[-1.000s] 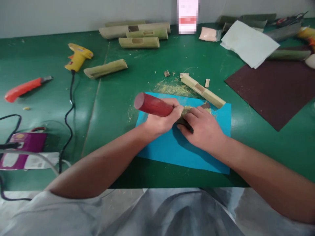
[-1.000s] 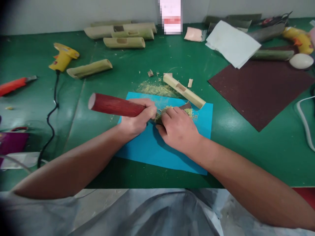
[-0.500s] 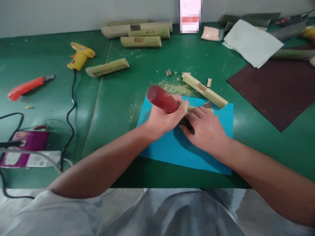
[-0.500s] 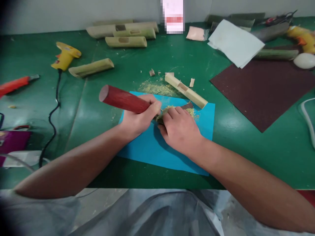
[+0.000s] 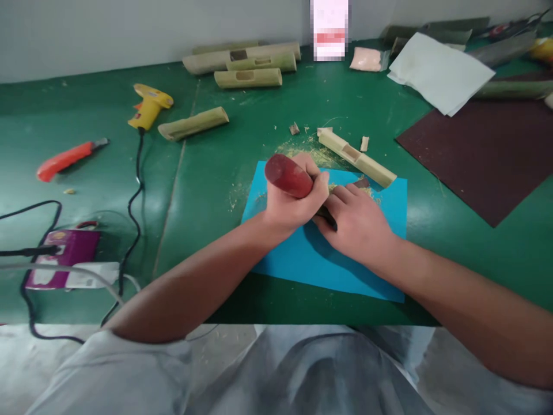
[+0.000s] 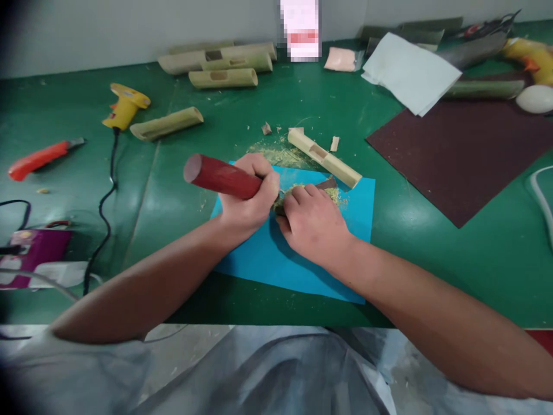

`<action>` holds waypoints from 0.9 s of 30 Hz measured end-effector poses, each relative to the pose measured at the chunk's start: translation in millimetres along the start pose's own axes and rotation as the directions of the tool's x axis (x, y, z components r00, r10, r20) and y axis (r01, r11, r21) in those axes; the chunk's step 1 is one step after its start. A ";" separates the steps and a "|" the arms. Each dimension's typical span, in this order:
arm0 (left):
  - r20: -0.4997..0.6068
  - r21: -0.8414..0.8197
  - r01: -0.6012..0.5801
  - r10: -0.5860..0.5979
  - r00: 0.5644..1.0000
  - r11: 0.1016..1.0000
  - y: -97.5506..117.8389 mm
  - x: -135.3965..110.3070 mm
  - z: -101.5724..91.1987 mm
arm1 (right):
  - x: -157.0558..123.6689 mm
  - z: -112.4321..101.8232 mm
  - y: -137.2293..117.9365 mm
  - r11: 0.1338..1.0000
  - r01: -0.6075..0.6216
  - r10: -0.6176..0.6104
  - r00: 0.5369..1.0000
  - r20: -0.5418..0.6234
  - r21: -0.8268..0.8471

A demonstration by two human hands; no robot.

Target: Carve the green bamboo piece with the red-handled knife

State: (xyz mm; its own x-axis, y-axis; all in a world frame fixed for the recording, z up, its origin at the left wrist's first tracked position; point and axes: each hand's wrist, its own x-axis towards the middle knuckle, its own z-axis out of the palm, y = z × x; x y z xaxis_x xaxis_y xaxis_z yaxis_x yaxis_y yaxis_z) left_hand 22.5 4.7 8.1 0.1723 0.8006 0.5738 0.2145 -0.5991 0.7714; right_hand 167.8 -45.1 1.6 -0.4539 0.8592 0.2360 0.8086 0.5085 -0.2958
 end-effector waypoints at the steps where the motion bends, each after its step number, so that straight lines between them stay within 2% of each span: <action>1: -0.042 0.023 0.006 -0.005 0.999 1.000 -0.7 -0.7 2.7 | 0.0 0.0 0.1 1.000 0.000 0.000 1.000 0.003 0.004; 6: -0.176 0.096 0.053 -0.035 0.984 0.994 -2.5 -1.5 12.3 | -0.7 0.4 0.1 1.000 -0.003 0.003 1.000 -0.003 -0.003; 12: -0.152 0.041 0.054 -0.048 0.987 0.998 -4.9 1.2 17.1 | 2.0 1.3 2.5 1.000 0.024 -0.025 1.000 0.010 0.006; 14: -0.164 -0.001 0.086 -0.085 0.983 0.996 -7.6 0.9 14.9 | 3.6 1.8 4.4 0.999 0.031 -0.031 0.999 0.030 0.017; 18: -0.103 -0.091 0.165 -0.174 0.979 0.982 -11.4 0.2 8.3 | 4.9 2.5 6.4 1.000 0.017 -0.018 0.999 0.038 0.019; 22: -0.228 -0.143 0.252 -0.280 0.932 0.957 -8.6 3.4 9.3 | 3.8 2.0 4.6 1.000 0.011 -0.011 0.999 0.032 -0.002; 27: -0.237 -0.094 0.253 -0.269 0.934 0.963 -5.9 4.1 16.1 | 3.2 1.3 2.8 1.000 0.004 -0.004 1.000 0.023 -0.021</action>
State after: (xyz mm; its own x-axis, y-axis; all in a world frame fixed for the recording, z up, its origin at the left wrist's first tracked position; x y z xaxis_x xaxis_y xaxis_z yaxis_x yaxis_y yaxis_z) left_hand 37.4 11.3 1.5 -0.1245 0.9108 0.3937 0.1600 -0.3732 0.9138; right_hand 168.2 -40.8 0.4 -0.4656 0.8583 0.2158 0.8143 0.5110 -0.2754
